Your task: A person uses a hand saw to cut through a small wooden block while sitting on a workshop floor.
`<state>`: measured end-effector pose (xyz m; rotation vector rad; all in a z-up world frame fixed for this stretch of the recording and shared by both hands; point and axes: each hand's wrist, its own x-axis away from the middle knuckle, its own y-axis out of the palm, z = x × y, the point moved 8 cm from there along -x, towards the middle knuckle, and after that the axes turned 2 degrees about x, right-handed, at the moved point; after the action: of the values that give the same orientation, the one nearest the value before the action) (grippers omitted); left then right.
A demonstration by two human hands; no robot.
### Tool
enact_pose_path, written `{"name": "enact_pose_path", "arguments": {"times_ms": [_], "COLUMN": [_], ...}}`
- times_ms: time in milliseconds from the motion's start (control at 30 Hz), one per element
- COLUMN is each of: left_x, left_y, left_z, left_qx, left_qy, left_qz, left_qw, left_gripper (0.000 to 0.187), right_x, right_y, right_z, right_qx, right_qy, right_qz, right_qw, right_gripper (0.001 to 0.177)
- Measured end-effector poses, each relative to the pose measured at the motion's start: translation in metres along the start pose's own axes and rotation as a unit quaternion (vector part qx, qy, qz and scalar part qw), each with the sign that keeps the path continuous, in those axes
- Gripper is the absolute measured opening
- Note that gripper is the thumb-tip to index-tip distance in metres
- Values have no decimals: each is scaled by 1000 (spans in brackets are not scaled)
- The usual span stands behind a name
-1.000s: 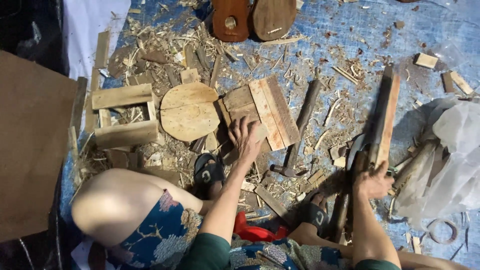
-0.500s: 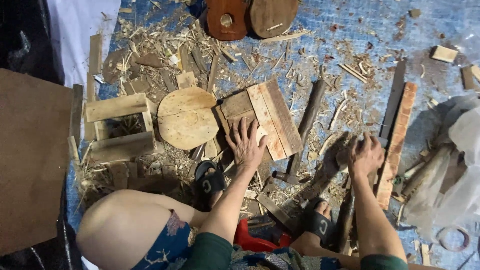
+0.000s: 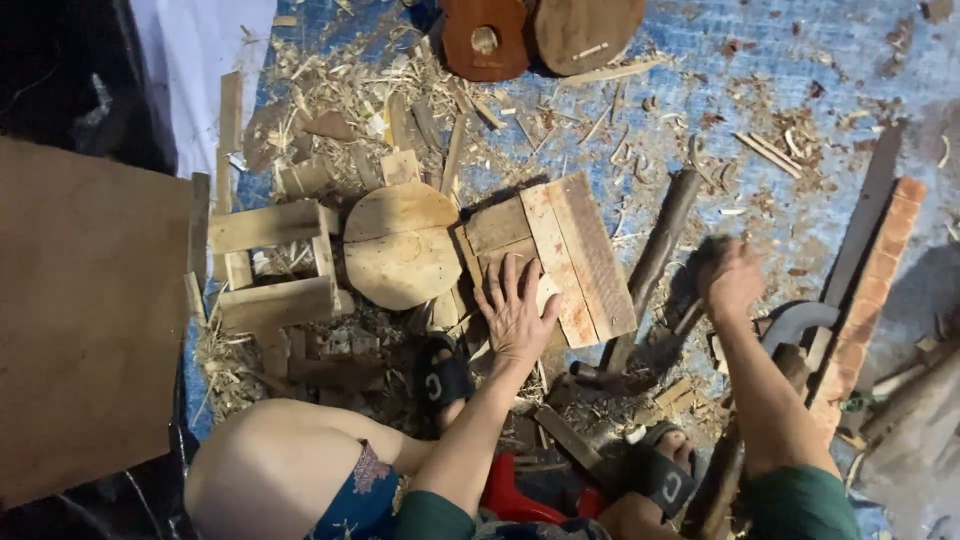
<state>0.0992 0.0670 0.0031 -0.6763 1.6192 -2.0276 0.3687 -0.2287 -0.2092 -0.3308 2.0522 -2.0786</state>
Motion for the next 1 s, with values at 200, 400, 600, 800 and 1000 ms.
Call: {"name": "enact_pose_path", "arguments": {"times_ms": [200,400,600,800,1000], "left_x": [3,3,2,2,1], "left_y": [-3,-6,-4,-1,-6], "left_z": [1,3,3,2,4], "left_qx": [5,-6,-7,12,-3], "left_qy": [6,11,3,-4,5], "left_qz": [24,36,29,3,35], "left_qw": [1000,999,1000,1000,999], "left_gripper": [68,71,70,70,69], "right_x": [133,199,93,45,143], "right_y": [-14,-44,-40,-89,-54], "right_z": [-21,-19,-2,-69,-60], "right_qx": [22,75,-82,-49,-94], "right_qy": [-294,-466,-336,-217,-295], "right_qz": [-49,-245,-29,-75,-13], "right_qw": [954,847,938,972,951], "right_gripper": [32,48,53,105,32]}}
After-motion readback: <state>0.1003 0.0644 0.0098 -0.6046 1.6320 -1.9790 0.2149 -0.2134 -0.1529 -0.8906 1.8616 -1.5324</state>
